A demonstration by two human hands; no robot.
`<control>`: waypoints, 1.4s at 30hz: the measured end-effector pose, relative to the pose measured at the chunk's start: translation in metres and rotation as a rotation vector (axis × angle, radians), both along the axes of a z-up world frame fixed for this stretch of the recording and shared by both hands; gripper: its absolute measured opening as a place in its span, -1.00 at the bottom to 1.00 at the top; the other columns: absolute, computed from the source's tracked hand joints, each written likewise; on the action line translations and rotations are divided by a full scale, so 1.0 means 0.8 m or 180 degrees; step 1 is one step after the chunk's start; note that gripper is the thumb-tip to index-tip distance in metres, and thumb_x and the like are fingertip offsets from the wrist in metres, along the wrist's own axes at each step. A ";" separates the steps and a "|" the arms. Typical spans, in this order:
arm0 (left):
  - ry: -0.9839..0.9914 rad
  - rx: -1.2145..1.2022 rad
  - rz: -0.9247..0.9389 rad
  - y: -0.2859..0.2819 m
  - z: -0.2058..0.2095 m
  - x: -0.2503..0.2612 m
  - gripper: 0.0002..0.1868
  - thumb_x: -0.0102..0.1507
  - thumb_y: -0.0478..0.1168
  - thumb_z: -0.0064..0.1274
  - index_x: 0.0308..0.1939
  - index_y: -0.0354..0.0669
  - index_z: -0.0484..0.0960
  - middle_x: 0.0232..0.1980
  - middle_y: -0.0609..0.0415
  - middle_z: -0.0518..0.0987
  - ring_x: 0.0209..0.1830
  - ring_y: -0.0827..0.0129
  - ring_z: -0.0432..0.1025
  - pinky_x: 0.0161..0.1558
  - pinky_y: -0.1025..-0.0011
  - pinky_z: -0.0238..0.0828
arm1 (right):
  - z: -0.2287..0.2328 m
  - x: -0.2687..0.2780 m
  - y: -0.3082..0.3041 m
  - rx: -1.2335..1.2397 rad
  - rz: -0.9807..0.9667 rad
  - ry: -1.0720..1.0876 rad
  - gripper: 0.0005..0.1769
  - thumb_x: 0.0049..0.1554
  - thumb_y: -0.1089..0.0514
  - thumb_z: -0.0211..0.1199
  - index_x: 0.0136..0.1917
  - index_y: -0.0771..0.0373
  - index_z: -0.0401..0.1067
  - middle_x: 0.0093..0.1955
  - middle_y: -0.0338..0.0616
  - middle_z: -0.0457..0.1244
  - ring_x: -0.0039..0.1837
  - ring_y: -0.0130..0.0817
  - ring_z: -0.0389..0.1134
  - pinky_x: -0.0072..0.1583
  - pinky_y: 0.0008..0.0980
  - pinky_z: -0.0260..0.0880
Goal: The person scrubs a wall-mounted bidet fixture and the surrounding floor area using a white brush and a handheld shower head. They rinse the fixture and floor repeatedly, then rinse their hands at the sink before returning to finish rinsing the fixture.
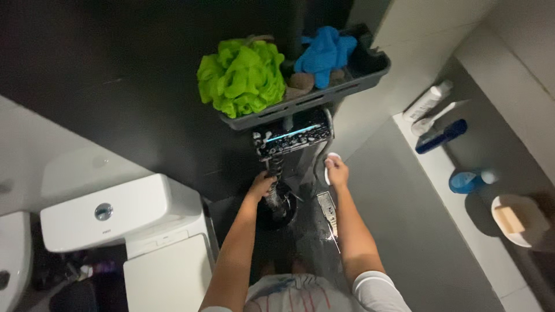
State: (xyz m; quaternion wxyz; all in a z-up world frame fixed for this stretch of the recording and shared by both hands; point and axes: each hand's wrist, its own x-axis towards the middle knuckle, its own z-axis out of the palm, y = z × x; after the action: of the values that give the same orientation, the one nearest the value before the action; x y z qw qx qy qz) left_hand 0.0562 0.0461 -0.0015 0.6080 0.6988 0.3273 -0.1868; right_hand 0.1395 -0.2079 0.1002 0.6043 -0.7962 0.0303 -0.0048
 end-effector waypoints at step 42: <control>-0.2311 -0.0251 0.1432 -0.034 0.020 0.031 -0.32 0.35 0.00 -0.08 0.52 -0.08 0.16 0.44 -0.05 0.34 0.41 0.14 0.26 0.33 0.24 0.18 | -0.095 -0.055 0.151 0.1665 0.1269 0.0279 -0.44 0.16 0.24 0.32 0.42 0.29 0.34 0.15 -0.19 0.35 0.12 -0.46 0.35 0.16 -0.41 0.38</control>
State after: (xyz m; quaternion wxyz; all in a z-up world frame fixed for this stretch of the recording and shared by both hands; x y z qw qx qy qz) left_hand 0.0812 0.0191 0.0142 0.7356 0.6066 0.2289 0.1962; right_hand 0.0956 -0.0871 0.0238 0.7754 -0.6038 -0.1000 0.1558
